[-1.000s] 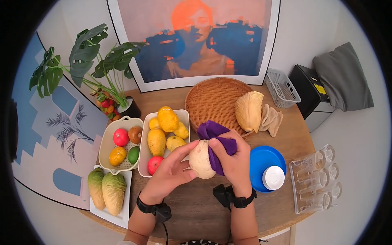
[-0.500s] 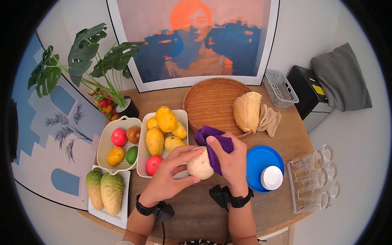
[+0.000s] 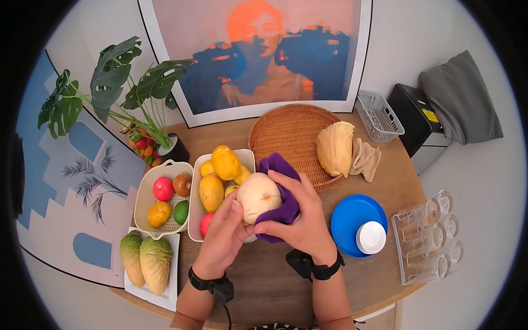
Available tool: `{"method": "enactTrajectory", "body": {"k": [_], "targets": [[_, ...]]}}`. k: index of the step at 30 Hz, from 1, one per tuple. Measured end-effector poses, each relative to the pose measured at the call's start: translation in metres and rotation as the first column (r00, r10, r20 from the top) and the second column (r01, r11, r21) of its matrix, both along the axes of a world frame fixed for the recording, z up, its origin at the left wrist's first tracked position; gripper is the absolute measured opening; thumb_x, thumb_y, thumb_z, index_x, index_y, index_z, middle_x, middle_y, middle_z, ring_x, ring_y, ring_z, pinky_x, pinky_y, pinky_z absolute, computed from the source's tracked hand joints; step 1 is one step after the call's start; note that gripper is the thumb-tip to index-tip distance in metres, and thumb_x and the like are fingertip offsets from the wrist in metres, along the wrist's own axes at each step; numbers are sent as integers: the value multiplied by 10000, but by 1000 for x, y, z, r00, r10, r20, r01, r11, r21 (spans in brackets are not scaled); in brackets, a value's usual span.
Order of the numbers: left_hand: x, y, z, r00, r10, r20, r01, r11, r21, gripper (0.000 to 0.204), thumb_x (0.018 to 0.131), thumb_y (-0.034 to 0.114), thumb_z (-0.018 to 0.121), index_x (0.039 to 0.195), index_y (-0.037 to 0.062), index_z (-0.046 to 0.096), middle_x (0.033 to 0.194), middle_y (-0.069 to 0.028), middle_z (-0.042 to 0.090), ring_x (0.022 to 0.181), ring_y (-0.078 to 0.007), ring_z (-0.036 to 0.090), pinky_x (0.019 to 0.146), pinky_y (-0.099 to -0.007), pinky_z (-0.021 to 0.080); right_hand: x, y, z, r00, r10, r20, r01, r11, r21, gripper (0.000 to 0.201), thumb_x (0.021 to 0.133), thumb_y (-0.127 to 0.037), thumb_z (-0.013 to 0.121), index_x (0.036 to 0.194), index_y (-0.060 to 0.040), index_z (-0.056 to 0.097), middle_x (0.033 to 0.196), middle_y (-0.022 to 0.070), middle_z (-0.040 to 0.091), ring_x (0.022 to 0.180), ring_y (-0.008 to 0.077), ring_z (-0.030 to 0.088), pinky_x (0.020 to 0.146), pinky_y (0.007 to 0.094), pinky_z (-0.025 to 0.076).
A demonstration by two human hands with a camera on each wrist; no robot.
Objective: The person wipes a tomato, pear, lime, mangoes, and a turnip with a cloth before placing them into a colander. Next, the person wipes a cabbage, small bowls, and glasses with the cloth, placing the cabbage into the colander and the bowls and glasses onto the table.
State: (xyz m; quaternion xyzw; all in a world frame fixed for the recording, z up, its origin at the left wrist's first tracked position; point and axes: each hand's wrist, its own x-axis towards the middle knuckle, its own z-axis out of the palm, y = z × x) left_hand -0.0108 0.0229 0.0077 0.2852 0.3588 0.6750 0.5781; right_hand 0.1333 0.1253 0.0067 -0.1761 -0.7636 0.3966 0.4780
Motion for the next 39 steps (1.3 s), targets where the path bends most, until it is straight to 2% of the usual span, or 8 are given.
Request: {"method": "enactTrajectory", "body": {"k": [4,7,11,20,27,33,36,39], "targets": [[-1,-1,-4,996,-43,-77,45,999,16,596,1004,207,537,1498,10,268,1408,-135,465,1265,-204,501,1041,-352,440,2,0,-3,999,-31,-26,32,999,21,646,641,-289,889,1181,-51,627,1121,131,592,1044,246,581,907,347,459],[1,0,-4,978,-89,-188,108,990,92,634,979,142,562,1514,12,247,1454,-130,418,1302,-208,464,1079,-359,394,4,2,-6,983,-63,-174,36,987,-156,340,737,-181,808,998,-25,654,1000,90,605,913,184,574,810,307,455],[3,1,-8,952,-159,-263,203,968,149,728,917,-3,619,1531,49,231,1475,-114,384,1328,-205,426,1093,-350,384,5,1,0,977,-183,-108,145,945,-295,164,834,-134,739,867,11,668,861,78,611,799,149,580,752,274,458],[-7,0,-12,884,-116,-452,188,975,117,786,867,10,697,1527,95,278,1458,-91,392,1281,-205,483,1051,-342,435,-2,1,-8,969,-216,-121,166,929,-331,225,861,-172,743,868,38,661,823,59,617,750,114,566,693,258,452],[-2,0,-9,923,-108,-369,150,985,87,761,891,27,682,1526,66,265,1446,-112,418,1201,-177,534,1010,-323,465,-1,0,-10,973,-217,-81,166,898,-408,199,867,-159,728,891,28,664,861,74,625,788,133,578,716,273,459],[-7,1,-3,948,-88,-306,95,995,9,735,900,17,660,1521,48,267,1443,-119,422,1191,-175,535,1007,-322,468,-5,-2,0,991,-128,-43,123,986,-113,348,698,-196,812,939,-13,641,856,112,598,821,223,593,747,318,468],[-7,-2,-10,902,-104,-420,156,983,92,729,869,6,680,1504,69,328,1408,-112,454,1220,-188,515,1006,-333,466,1,3,-3,990,-121,69,129,984,-122,291,725,-191,803,884,-13,637,827,101,599,777,208,585,714,318,465],[-5,-5,-9,641,-70,-765,218,972,94,724,788,-15,749,1439,58,440,1406,-103,434,1304,-227,462,1068,-367,432,8,5,-2,994,-93,51,104,951,-292,246,807,-182,773,798,10,620,758,61,591,710,133,555,652,283,450]]}}
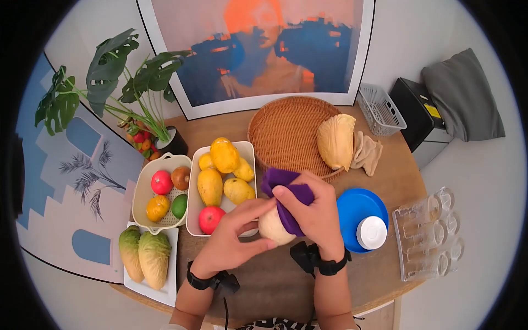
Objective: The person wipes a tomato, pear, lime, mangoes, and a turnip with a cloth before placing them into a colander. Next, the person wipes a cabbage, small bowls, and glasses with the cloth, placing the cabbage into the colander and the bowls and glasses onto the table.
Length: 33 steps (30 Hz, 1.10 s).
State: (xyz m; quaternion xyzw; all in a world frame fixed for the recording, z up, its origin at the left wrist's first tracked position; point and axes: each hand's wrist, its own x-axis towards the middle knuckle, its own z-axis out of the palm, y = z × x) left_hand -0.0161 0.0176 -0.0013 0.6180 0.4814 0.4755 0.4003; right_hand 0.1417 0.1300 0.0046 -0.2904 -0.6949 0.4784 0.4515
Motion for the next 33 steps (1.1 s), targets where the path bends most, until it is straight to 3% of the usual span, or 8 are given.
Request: {"method": "enactTrajectory", "body": {"k": [5,7,10,12,17,20,26,33], "targets": [[-4,-1,7,991,-41,131,51,996,-67,745,786,-32,741,1451,36,412,1410,-113,451,1299,-226,472,1047,-366,451,2,-2,2,995,32,-94,-55,966,-252,270,890,-199,720,765,20,624,750,9,605,678,68,522,596,250,431],[-6,0,7,849,-77,523,160,980,-116,734,834,-43,690,1483,48,360,1410,-95,459,1268,-198,480,1024,-348,465,3,-2,1,991,58,-123,-89,960,-265,244,919,-208,691,828,15,652,804,14,628,716,71,545,647,248,452],[-3,3,7,766,-11,642,99,990,-101,670,906,20,629,1490,7,302,1453,-127,419,1292,-211,479,1029,-363,466,0,-6,6,966,90,-241,-142,968,-208,288,878,-248,731,979,14,665,921,65,640,839,122,587,758,264,470],[-4,3,6,725,40,688,43,994,-102,645,933,54,605,1494,11,290,1453,-139,419,1298,-219,481,1032,-371,466,1,-2,2,984,160,-74,-153,984,91,529,769,-295,819,1164,-5,618,1102,122,602,1012,206,586,890,305,459],[-4,2,13,583,137,801,-7,987,-163,630,978,147,567,1503,16,245,1457,-144,411,1307,-248,478,1037,-393,463,-7,-8,7,987,153,47,-160,953,256,814,623,-337,904,1284,-31,540,1237,154,525,1134,268,552,969,360,437],[-8,4,11,605,102,789,22,989,-145,636,966,125,582,1503,16,259,1453,-136,418,1303,-234,477,1039,-387,461,-8,-10,4,993,111,50,-120,956,269,718,651,-298,888,1236,-30,570,1197,143,550,1107,254,563,947,350,446],[-4,1,11,776,-46,629,121,990,-77,736,879,-13,661,1510,33,284,1443,-104,402,1310,-213,452,1056,-366,444,-2,-12,6,976,1,-218,-22,995,-93,212,825,-163,764,897,-16,629,882,26,610,826,90,560,748,253,454],[-4,0,6,940,-140,311,157,987,-30,747,836,-23,705,1491,86,362,1383,-71,379,1336,-223,423,1102,-368,400,3,-5,3,976,-53,-213,-4,965,-261,195,874,-168,740,796,-19,641,752,-16,619,677,42,521,617,222,435]]}}
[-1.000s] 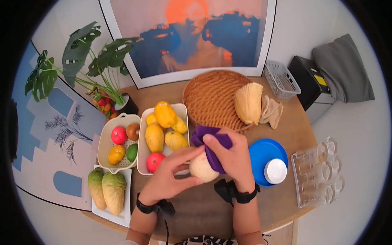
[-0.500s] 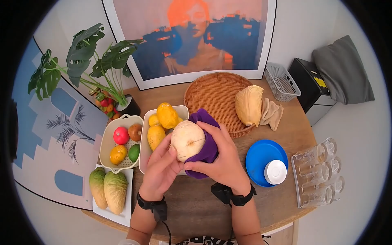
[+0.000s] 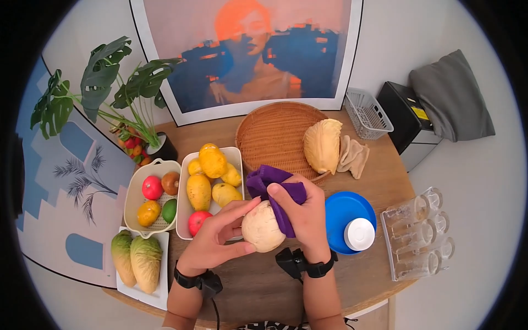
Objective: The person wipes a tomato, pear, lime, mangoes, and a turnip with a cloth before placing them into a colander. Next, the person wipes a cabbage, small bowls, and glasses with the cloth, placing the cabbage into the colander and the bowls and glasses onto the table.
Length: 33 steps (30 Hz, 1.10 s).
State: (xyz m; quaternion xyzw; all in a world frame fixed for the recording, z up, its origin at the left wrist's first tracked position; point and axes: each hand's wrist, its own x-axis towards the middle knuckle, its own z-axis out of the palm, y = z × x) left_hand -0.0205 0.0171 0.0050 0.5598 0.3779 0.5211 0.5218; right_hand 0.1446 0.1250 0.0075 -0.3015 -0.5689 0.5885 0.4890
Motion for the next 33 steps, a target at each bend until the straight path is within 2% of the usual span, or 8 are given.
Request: {"method": "enactTrajectory", "body": {"k": [4,6,8,12,15,21,28,33], "targets": [[-8,-3,2,999,-17,52,17,1000,4,735,855,1,693,1496,58,337,1417,-82,384,1337,-219,423,1092,-375,405,-6,-3,1,996,68,-63,-68,998,0,203,906,-205,701,884,-7,659,802,-6,635,741,65,567,684,224,456],[-6,-1,3,931,6,364,9,999,-37,710,889,46,669,1498,22,304,1462,-104,379,1341,-215,419,1073,-381,418,-4,-3,1,984,156,-85,-155,988,18,272,885,-244,716,974,6,661,933,53,648,863,115,593,777,262,473],[-2,3,1,941,35,337,-43,999,17,677,940,123,624,1501,-2,266,1480,-118,382,1336,-212,428,1055,-375,427,-5,-3,4,991,125,45,-132,947,293,411,797,-271,786,1068,5,647,1073,113,622,983,182,593,860,312,476],[6,10,-6,843,204,498,-132,976,-176,640,994,243,562,1505,13,253,1466,-108,397,1307,-205,460,1042,-352,434,-12,-7,4,978,-8,211,-79,912,402,595,667,-250,859,1165,-28,620,1122,141,586,1040,255,596,915,335,462],[9,11,-6,857,248,451,-152,959,-239,651,979,178,587,1513,24,247,1475,-108,384,1297,-199,464,1037,-341,440,-11,0,-3,984,-21,175,-52,913,404,527,678,-241,856,1102,-22,631,1047,123,600,961,227,598,844,322,470],[12,6,-12,981,182,-62,-181,983,22,772,841,12,708,1508,132,338,1389,-89,407,1258,-201,487,1012,-361,475,-3,3,-5,979,-86,185,51,980,190,273,806,-216,783,880,8,647,844,78,625,779,132,578,700,278,464],[1,-2,2,941,108,-320,-109,994,15,733,809,11,748,1455,54,404,1449,-86,381,1318,-242,454,1042,-381,465,-1,3,-3,987,14,162,-26,997,70,233,870,-214,735,837,4,660,801,33,642,718,75,563,654,246,457],[-3,0,1,928,54,369,-21,995,-93,712,849,31,704,1470,47,356,1416,-106,419,1252,-220,496,1014,-371,475,0,-2,2,990,138,-28,-138,990,-9,295,853,-249,752,978,3,664,889,32,646,833,97,588,768,257,477]]}}
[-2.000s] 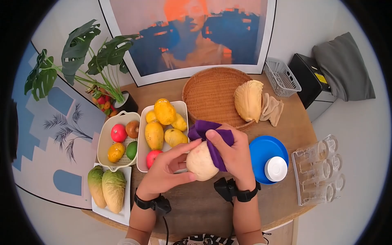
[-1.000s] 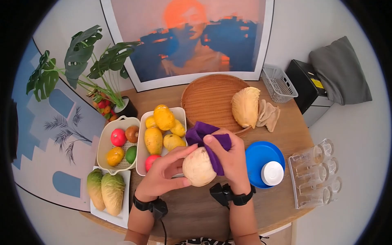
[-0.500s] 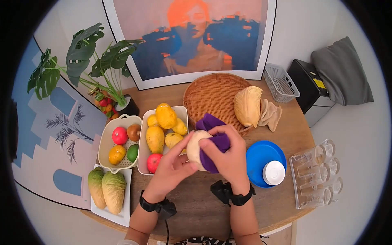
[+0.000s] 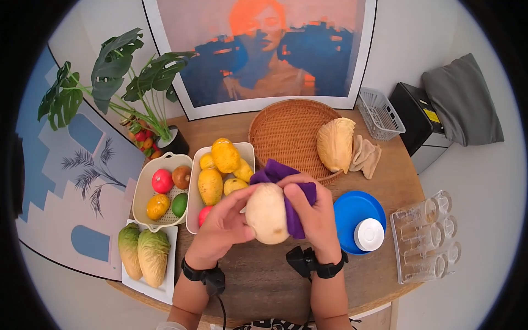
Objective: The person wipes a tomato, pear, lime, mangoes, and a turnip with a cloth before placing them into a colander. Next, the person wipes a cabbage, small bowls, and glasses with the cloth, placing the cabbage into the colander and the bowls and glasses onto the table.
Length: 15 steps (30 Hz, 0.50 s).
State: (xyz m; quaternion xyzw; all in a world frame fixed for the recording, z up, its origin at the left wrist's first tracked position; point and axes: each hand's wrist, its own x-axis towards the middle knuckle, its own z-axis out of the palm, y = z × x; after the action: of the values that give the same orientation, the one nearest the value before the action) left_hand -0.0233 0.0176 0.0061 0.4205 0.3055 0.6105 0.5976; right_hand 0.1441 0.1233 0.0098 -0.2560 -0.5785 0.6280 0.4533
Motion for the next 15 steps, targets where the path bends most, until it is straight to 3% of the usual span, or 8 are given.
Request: {"method": "enactTrajectory", "body": {"k": [2,3,5,8,12,14,15], "targets": [[4,2,1,995,73,69,-69,996,-49,704,867,49,692,1473,34,333,1420,-122,416,1250,-228,502,1012,-369,473,-2,-2,0,999,43,1,-42,980,196,501,777,-307,811,1130,-7,624,1046,74,626,977,154,591,885,292,465],[5,3,1,979,151,135,-138,985,-101,699,885,67,680,1477,22,310,1424,-139,414,1247,-236,509,1009,-366,470,-3,-3,-1,999,42,0,-41,980,195,501,777,-307,811,1130,-7,624,1046,74,626,977,154,591,885,292,465],[3,4,0,973,180,143,-163,979,-127,691,901,62,649,1486,31,281,1427,-147,422,1277,-243,492,1027,-369,459,-6,-2,-1,966,-90,241,-48,858,511,806,637,-352,890,1285,-40,527,1187,146,555,1067,263,589,934,361,462],[3,6,-4,964,243,111,-229,966,-123,678,918,56,618,1493,43,259,1428,-161,430,1305,-252,475,1049,-373,443,-15,-12,4,930,-225,292,1,795,607,849,615,-349,902,1301,-48,503,1193,144,549,1046,286,594,915,382,472],[2,5,-3,968,251,11,-250,967,-37,682,912,58,635,1492,47,279,1443,-159,418,1311,-251,468,1060,-369,430,-18,-11,-3,943,-218,250,40,822,568,740,632,-313,891,1226,-38,545,1150,137,570,1020,267,593,877,369,481],[4,6,-6,974,225,-25,-225,974,17,703,899,42,657,1496,45,285,1465,-144,395,1284,-235,485,1041,-359,443,-19,-8,-11,978,-199,63,158,901,404,499,728,-264,835,1098,-26,599,1027,90,615,934,188,594,819,321,483],[5,6,-7,978,198,-64,-193,979,70,725,886,25,678,1499,42,291,1487,-128,372,1258,-219,501,1023,-349,455,-17,-8,-10,978,-197,63,156,901,405,499,728,-264,835,1098,-26,599,1027,90,615,934,188,594,819,321,483]]}}
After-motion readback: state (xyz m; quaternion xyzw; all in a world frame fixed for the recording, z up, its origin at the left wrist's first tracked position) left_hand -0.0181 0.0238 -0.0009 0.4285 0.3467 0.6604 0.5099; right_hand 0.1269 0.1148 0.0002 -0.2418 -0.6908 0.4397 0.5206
